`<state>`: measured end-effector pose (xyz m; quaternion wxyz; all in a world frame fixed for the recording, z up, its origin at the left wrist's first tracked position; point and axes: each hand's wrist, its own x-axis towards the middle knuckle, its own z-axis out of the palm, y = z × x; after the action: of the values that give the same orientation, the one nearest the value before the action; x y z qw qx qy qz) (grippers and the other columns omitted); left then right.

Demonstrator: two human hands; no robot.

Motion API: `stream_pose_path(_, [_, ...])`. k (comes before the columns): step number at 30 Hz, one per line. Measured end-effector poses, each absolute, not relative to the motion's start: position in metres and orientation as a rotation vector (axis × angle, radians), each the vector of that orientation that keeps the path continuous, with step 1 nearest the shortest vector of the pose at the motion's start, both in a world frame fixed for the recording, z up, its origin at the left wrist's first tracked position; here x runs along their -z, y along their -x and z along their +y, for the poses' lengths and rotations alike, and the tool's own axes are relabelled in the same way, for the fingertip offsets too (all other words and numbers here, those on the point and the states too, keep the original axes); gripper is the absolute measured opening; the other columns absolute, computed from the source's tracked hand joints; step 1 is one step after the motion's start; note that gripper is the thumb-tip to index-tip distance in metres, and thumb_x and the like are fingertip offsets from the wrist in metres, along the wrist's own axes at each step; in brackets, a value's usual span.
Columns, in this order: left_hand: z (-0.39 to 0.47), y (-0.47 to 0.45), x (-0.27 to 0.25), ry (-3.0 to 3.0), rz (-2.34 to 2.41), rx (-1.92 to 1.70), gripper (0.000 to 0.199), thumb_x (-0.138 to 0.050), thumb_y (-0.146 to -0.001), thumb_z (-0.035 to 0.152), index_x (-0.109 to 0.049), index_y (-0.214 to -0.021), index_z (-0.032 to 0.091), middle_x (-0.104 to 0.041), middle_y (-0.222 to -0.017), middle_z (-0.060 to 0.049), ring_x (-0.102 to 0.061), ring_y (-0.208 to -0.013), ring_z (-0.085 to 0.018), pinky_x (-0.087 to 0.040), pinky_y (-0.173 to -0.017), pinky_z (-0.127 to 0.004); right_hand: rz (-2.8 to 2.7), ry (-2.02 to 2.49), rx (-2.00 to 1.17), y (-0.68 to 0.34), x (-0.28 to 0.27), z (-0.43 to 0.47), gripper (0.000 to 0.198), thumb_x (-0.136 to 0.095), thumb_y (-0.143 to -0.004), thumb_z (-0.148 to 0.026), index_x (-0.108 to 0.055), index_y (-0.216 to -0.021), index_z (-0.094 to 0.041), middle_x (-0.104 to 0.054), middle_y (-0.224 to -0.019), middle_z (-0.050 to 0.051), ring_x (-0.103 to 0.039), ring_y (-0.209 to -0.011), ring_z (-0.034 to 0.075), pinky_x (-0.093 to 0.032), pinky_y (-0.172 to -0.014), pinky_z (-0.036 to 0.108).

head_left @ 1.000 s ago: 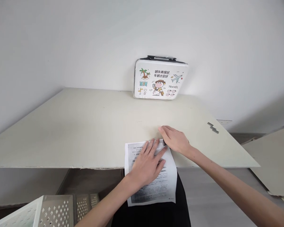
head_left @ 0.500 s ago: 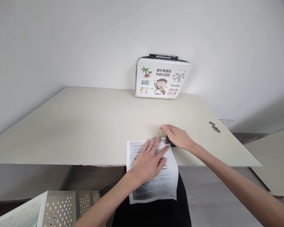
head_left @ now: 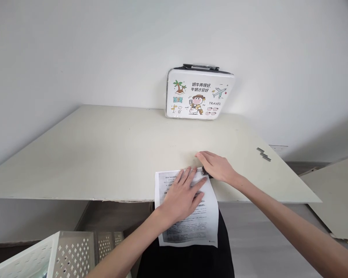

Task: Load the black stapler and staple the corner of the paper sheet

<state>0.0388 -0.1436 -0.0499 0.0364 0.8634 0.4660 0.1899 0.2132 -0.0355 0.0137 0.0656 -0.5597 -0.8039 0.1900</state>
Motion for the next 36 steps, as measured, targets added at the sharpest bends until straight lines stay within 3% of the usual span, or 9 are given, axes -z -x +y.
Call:
stream_pose_path(7, [-0.143,-0.04,0.048,-2.633,1.438,-0.554,0.052,-0.032,-0.112,0.047,-0.036,-0.162,0.031,-0.021,-0.175,-0.006,-0.015,-0.161,-0.028,-0.022,-0.13,-0.055,-2.439,1.743,-0.503,-0.207,-0.013,-0.038,0.055,-0.017,-0.108,-0.05,-0.067,-0.112,-0.027,-0.07,-0.133,0.005,-0.064,-0.123,0.028,-0.05,-0.097,0.046])
stream_pose_path(18, [-0.146,-0.042,0.048,-2.628,1.5,-0.526,0.053,-0.032,-0.112,0.046,-0.039,-0.161,0.027,-0.024,-0.173,-0.01,-0.016,-0.161,-0.03,-0.022,-0.13,-0.055,-2.262,1.782,-0.668,-0.22,-0.017,-0.032,0.065,-0.012,-0.106,-0.06,-0.069,-0.122,-0.033,-0.068,-0.142,0.0,-0.062,-0.131,0.03,-0.05,-0.106,0.047])
stream_pose_path(24, [-0.146,-0.045,0.047,-2.618,1.495,-0.508,0.053,-0.031,-0.112,0.046,-0.038,-0.161,0.027,-0.023,-0.173,-0.012,-0.013,-0.161,-0.031,-0.021,-0.13,-0.056,-2.285,1.774,-0.648,-0.216,-0.015,-0.033,0.065,-0.012,-0.107,-0.059,-0.07,-0.116,-0.031,-0.07,-0.138,0.001,-0.062,-0.129,0.028,-0.048,-0.108,0.048])
stream_pose_path(29, [-0.146,-0.048,0.048,-2.615,1.483,-0.546,0.052,-0.031,-0.112,0.046,-0.039,-0.16,0.028,-0.023,-0.173,-0.01,-0.015,-0.161,-0.03,-0.02,-0.131,-0.055,-2.318,1.772,-0.586,-0.216,-0.01,-0.033,0.064,-0.012,-0.108,-0.056,-0.07,-0.114,-0.03,-0.07,-0.135,0.002,-0.063,-0.128,0.027,-0.049,-0.104,0.045])
stream_pose_path(36, [-0.145,-0.047,0.051,-2.617,1.473,-0.587,0.052,-0.031,-0.112,0.045,-0.034,-0.162,0.03,-0.022,-0.174,-0.007,-0.016,-0.161,-0.029,-0.019,-0.13,-0.055,-2.381,1.77,-0.497,-0.213,-0.008,-0.034,0.061,-0.013,-0.109,-0.051,-0.067,-0.125,-0.029,-0.069,-0.136,0.005,-0.063,-0.127,0.027,-0.05,-0.099,0.043])
